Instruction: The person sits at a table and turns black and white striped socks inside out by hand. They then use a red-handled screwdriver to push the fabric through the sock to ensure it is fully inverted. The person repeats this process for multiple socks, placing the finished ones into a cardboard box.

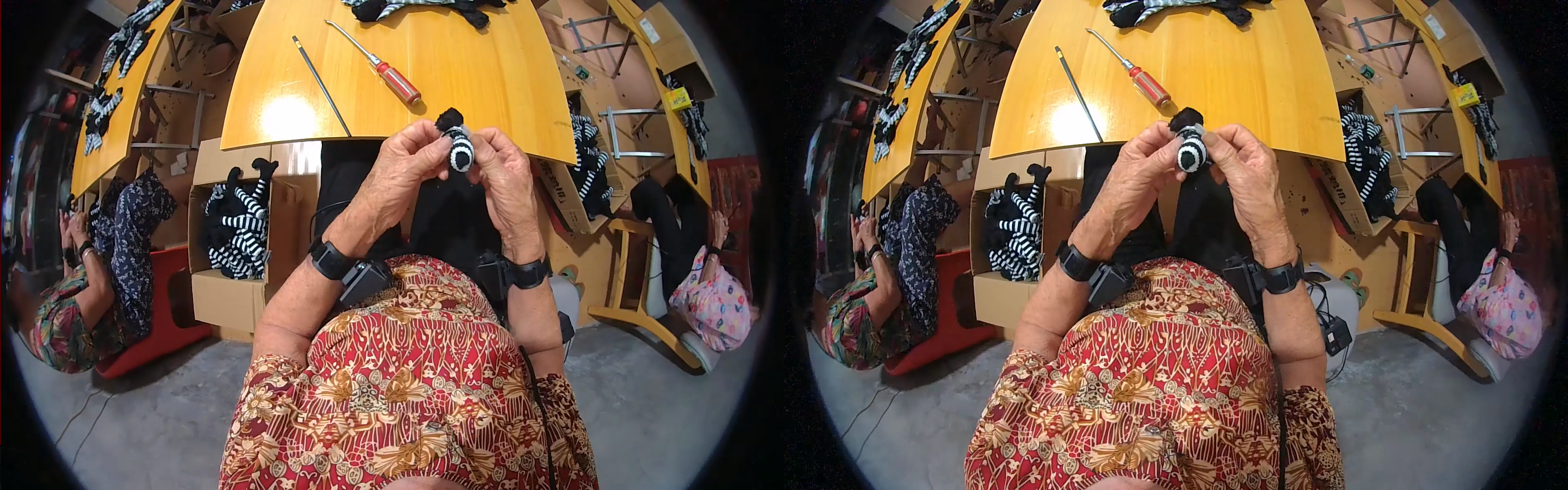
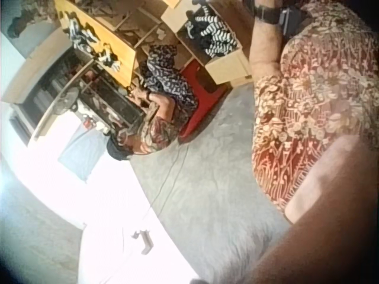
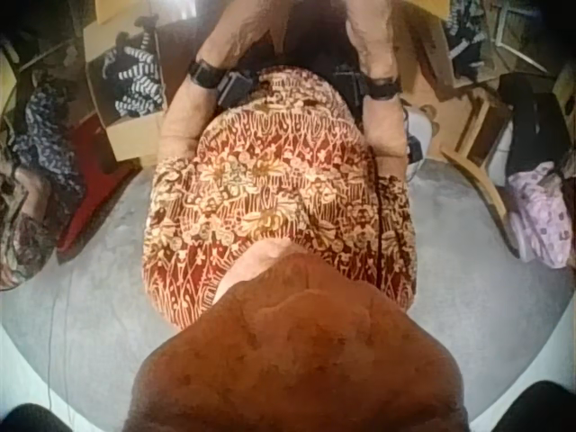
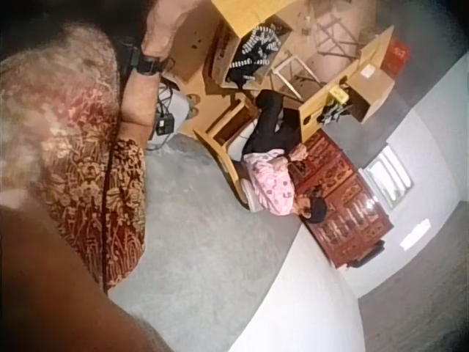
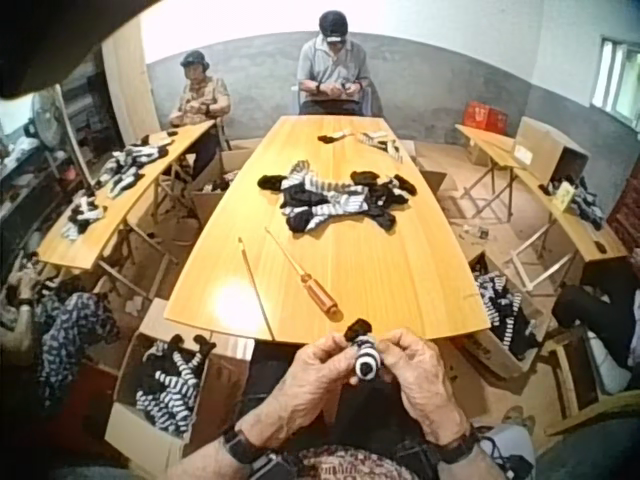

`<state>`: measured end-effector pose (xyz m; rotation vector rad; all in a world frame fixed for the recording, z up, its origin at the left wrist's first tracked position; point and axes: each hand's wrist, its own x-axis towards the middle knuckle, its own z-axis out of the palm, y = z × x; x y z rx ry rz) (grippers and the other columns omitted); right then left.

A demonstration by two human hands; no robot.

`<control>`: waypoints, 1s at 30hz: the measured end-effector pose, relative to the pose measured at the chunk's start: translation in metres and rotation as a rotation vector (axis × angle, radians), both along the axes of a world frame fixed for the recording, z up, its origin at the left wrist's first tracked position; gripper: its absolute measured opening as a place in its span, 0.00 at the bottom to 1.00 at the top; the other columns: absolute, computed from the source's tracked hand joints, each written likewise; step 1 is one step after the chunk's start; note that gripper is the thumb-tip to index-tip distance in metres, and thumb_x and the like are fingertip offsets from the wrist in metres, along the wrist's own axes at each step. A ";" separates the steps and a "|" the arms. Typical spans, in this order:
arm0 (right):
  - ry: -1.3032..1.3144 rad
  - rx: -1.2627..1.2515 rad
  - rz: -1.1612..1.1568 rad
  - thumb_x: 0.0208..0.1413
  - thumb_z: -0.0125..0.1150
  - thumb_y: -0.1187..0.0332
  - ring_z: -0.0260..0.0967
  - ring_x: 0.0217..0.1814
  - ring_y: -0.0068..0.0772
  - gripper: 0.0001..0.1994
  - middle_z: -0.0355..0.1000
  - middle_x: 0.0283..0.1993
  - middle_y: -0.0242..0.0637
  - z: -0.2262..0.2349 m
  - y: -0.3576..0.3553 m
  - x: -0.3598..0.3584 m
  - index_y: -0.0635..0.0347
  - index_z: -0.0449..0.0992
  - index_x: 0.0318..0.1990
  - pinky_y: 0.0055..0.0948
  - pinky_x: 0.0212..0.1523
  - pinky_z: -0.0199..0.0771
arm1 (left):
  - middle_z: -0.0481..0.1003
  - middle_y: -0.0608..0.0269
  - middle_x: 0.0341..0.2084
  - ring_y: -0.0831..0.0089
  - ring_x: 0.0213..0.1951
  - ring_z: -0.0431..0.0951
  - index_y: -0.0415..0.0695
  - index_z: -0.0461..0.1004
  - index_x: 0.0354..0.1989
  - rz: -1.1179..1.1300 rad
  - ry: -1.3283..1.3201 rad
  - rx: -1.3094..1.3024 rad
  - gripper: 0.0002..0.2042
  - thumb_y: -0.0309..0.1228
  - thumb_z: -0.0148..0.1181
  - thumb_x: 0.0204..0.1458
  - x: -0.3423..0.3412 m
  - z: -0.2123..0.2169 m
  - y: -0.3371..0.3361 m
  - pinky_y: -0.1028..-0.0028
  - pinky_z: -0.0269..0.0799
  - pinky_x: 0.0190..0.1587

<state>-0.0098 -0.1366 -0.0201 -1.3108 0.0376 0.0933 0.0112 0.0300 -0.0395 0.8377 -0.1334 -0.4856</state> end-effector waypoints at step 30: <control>-0.121 -0.194 -0.207 0.57 0.61 0.71 0.64 0.31 0.13 0.03 0.70 0.30 0.26 -0.001 0.014 -0.002 0.60 0.74 0.36 0.15 0.33 0.66 | 0.71 0.75 0.26 0.91 0.23 0.66 0.45 0.69 0.39 0.044 -0.042 0.095 0.07 0.34 0.56 0.59 0.000 0.004 0.000 0.89 0.60 0.24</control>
